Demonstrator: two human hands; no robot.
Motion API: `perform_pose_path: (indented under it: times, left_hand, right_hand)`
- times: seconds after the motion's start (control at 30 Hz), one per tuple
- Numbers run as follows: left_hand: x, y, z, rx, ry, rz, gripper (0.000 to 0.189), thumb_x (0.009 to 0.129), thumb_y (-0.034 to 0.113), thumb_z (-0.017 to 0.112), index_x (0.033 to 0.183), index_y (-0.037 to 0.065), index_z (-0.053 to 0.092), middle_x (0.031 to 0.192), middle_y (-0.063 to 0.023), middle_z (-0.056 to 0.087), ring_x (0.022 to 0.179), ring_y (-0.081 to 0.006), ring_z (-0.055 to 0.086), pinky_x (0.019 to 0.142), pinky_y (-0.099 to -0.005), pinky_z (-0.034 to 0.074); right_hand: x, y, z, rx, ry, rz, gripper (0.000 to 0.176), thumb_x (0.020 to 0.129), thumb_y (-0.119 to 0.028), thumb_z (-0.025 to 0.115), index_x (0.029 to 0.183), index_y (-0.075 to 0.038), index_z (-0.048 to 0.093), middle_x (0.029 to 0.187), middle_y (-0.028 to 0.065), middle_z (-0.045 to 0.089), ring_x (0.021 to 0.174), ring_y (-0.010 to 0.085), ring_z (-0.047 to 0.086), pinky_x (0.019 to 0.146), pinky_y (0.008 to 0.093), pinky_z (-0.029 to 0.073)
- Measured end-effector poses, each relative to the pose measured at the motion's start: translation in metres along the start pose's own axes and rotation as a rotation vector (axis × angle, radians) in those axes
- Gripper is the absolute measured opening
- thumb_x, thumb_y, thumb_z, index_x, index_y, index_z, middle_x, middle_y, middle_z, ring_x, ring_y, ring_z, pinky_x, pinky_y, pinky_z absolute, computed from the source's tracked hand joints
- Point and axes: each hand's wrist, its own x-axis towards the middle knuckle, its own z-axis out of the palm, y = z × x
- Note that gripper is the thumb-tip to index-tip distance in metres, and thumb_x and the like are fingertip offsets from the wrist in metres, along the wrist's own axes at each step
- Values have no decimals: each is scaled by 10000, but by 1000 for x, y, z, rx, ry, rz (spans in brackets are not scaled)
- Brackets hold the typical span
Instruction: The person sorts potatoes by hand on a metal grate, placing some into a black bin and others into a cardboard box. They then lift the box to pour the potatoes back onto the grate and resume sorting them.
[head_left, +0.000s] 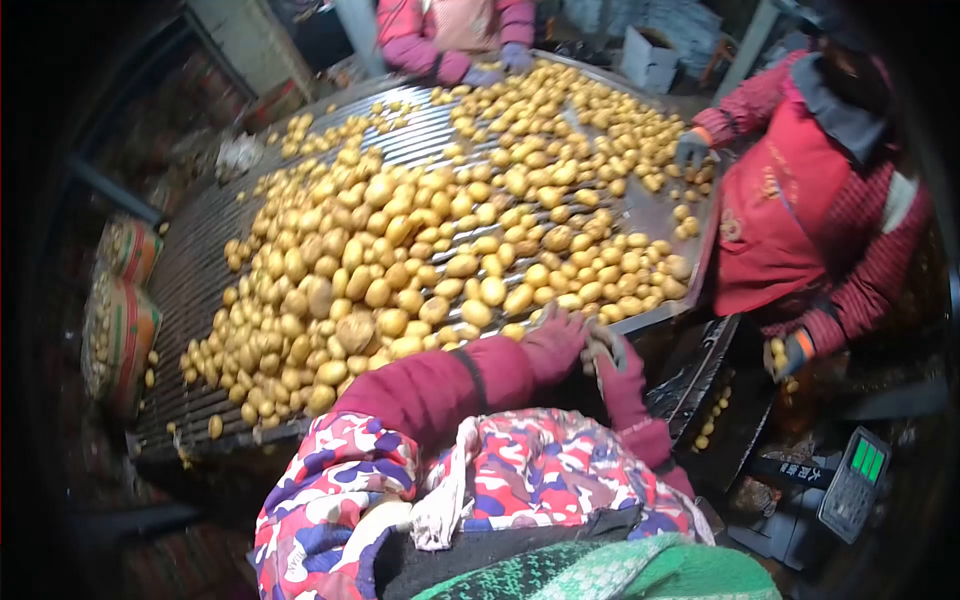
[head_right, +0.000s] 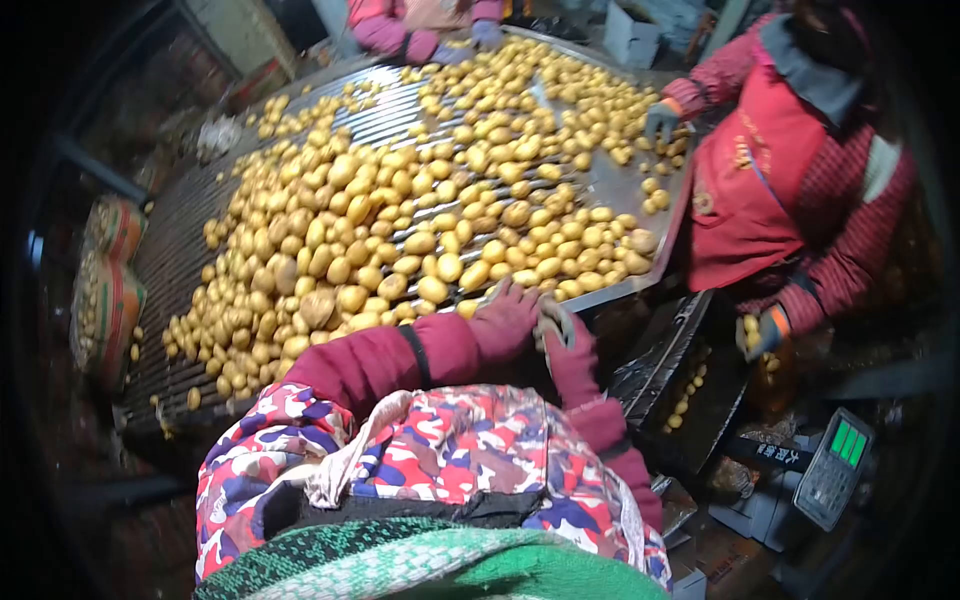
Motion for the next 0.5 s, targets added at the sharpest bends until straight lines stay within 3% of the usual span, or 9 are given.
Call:
perform_pose_path:
  times: [0.07, 0.1, 0.17, 0.23, 0.33, 0.43, 0.5]
  left_hand:
    - [7, 40, -20, -90, -172, 23, 534, 889, 258, 541, 1375, 47, 475, 1373, -166, 498, 1229, -360, 478, 1153, -564, 242]
    - [8, -73, -15, 67, -165, -22, 534, 889, 258, 541, 1375, 47, 475, 1373, -166, 498, 1229, -360, 478, 1153, -564, 242]
    - [-3, -41, -2, -1, -84, 53, 496, 896, 244, 524, 1350, 45, 501, 1366, -162, 500, 1223, -358, 477, 1150, -566, 246]
    - [-1, -35, -3, -21, -53, 40, 556, 885, 281, 573, 1378, 47, 467, 1373, -162, 492, 1246, -360, 464, 1151, -561, 248]
    - [-15, -41, -12, -235, 55, 95, 739, 828, 387, 690, 1419, 51, 399, 1372, -162, 482, 1303, -366, 428, 1168, -552, 235]
    - [-44, -59, -22, -363, 195, 124, 705, 841, 382, 678, 1407, 56, 414, 1362, -161, 484, 1331, -346, 412, 1182, -538, 225]
    - [-76, -69, -54, -411, 111, -51, 639, 865, 375, 655, 1384, 64, 449, 1346, -164, 502, 1342, -346, 411, 1192, -521, 223]
  right_hand:
    - [-6, -22, -12, -640, 200, -690, 361, 856, -111, 671, 1215, -74, 655, 1030, 141, 718, 918, 272, 706, 811, 388, 557]
    - [84, -16, 73, -511, 217, -799, 361, 856, -111, 671, 1215, -74, 655, 1030, 141, 718, 918, 272, 706, 811, 388, 557]
    - [70, -14, 47, -553, 206, -471, 325, 853, -101, 660, 1170, -30, 671, 1094, 110, 721, 1010, 199, 687, 900, 338, 532]
    - [86, -21, 34, -516, 156, -446, 336, 854, -126, 670, 1185, -70, 676, 1087, 123, 720, 993, 242, 696, 885, 358, 537]
    - [97, -32, 18, -902, 154, -324, 341, 847, -185, 699, 1184, -132, 688, 1059, 163, 707, 958, 331, 688, 863, 403, 534]
    - [109, -36, 6, -951, 104, -359, 331, 846, -180, 700, 1173, -128, 692, 1057, 153, 711, 967, 311, 692, 864, 398, 536]
    - [114, -32, -3, -914, 70, -375, 341, 844, -172, 705, 1179, -112, 687, 1059, 148, 713, 974, 304, 692, 869, 394, 537]
